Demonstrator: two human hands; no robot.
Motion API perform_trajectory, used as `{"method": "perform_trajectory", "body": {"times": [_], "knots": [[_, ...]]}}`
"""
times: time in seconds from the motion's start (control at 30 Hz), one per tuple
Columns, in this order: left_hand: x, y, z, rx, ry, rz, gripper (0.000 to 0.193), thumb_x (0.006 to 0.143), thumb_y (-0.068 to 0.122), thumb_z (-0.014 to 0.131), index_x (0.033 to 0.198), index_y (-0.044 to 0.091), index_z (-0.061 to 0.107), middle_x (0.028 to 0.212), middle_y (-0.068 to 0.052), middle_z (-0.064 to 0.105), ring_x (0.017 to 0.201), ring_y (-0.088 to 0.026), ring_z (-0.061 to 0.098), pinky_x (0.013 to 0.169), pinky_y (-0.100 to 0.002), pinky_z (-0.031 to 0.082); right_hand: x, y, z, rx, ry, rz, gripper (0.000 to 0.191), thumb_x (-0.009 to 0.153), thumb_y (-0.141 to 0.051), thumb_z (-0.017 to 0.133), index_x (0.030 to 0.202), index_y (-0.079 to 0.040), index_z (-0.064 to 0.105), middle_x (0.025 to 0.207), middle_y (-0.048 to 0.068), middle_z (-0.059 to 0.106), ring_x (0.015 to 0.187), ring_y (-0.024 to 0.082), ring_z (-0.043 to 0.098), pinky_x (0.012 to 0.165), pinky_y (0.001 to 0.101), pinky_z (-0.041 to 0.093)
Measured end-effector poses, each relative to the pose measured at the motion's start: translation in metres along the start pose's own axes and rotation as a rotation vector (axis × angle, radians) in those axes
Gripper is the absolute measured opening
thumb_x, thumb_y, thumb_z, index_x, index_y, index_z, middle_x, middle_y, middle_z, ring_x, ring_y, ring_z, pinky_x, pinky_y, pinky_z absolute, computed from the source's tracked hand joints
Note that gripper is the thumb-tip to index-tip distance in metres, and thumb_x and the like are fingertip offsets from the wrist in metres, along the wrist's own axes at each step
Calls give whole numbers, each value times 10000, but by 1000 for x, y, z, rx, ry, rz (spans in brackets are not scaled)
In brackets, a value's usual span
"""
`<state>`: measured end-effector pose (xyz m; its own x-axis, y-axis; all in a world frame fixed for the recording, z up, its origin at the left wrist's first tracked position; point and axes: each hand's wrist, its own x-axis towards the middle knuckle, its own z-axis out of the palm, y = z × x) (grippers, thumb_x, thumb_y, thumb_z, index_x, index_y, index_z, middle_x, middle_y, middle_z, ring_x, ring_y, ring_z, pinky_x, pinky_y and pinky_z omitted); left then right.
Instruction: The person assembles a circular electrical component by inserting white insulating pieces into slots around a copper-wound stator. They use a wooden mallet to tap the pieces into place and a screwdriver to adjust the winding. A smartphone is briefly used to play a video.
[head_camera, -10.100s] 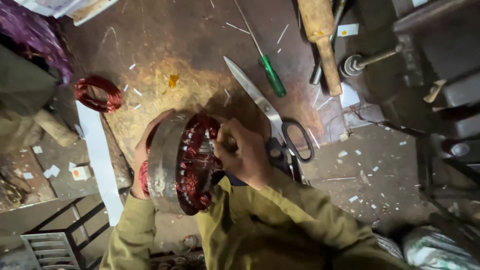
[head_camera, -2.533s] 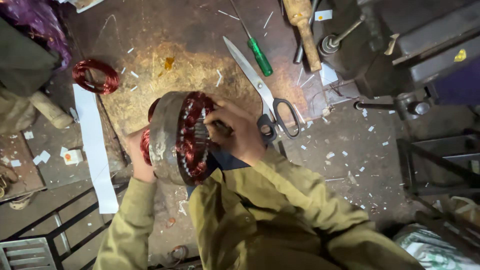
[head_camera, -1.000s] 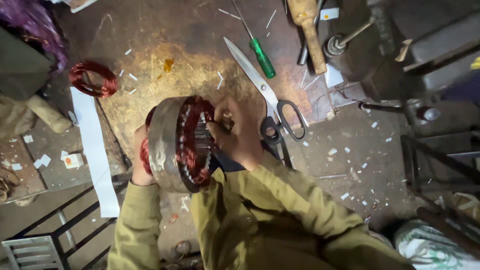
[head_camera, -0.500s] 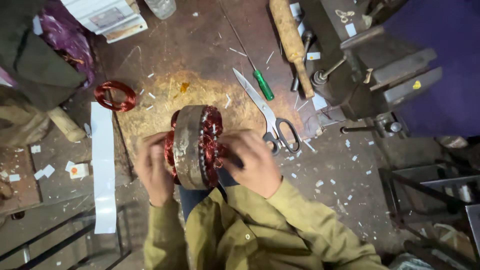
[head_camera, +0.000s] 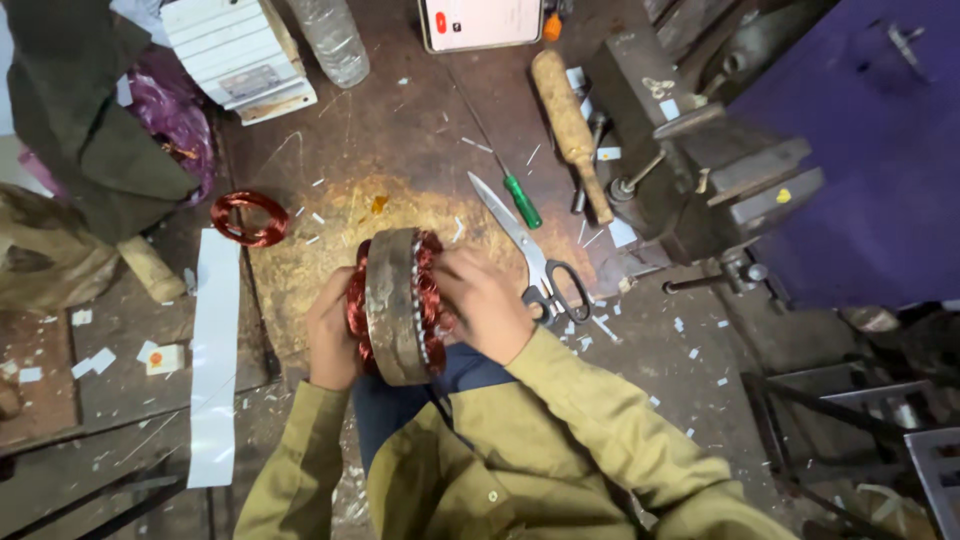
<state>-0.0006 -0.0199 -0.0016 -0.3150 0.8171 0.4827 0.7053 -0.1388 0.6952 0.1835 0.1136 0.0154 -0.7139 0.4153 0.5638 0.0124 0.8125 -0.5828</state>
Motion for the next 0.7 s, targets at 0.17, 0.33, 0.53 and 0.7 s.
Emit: {"method": "perform_trajectory", "body": {"times": [0.17,0.33,0.53,0.7], "knots": [[5,11,-3,9,-12,16,281,776,-15,686,1054,-43,658,1002,-167,625,896,-344,651,774,-374,523,3,5,9,-69,-111,55,153,696,-68,659,705,27,540,939,181,531,980,389,549,837,459,469],[9,21,-6,40,13,56,294,750,11,699,1032,-47,644,960,-172,611,877,-364,631,751,-387,510,-3,-3,4,-43,-55,-60,200,651,-116,672,711,25,545,974,177,552,997,383,553,861,446,462],[10,28,-8,49,-37,-47,294,755,9,703,1035,-52,636,988,-176,590,921,-360,616,789,-382,503,-11,-24,-1,-46,23,100,347,623,-76,673,948,42,653,1132,161,637,1149,381,574,1021,461,448],[4,30,-14,32,-122,-17,318,763,6,712,1078,-34,685,1089,-181,625,1025,-358,613,858,-381,505,-20,-30,-11,108,-16,354,206,795,-89,721,984,-12,692,1167,107,700,1283,349,583,1130,456,405]]}}
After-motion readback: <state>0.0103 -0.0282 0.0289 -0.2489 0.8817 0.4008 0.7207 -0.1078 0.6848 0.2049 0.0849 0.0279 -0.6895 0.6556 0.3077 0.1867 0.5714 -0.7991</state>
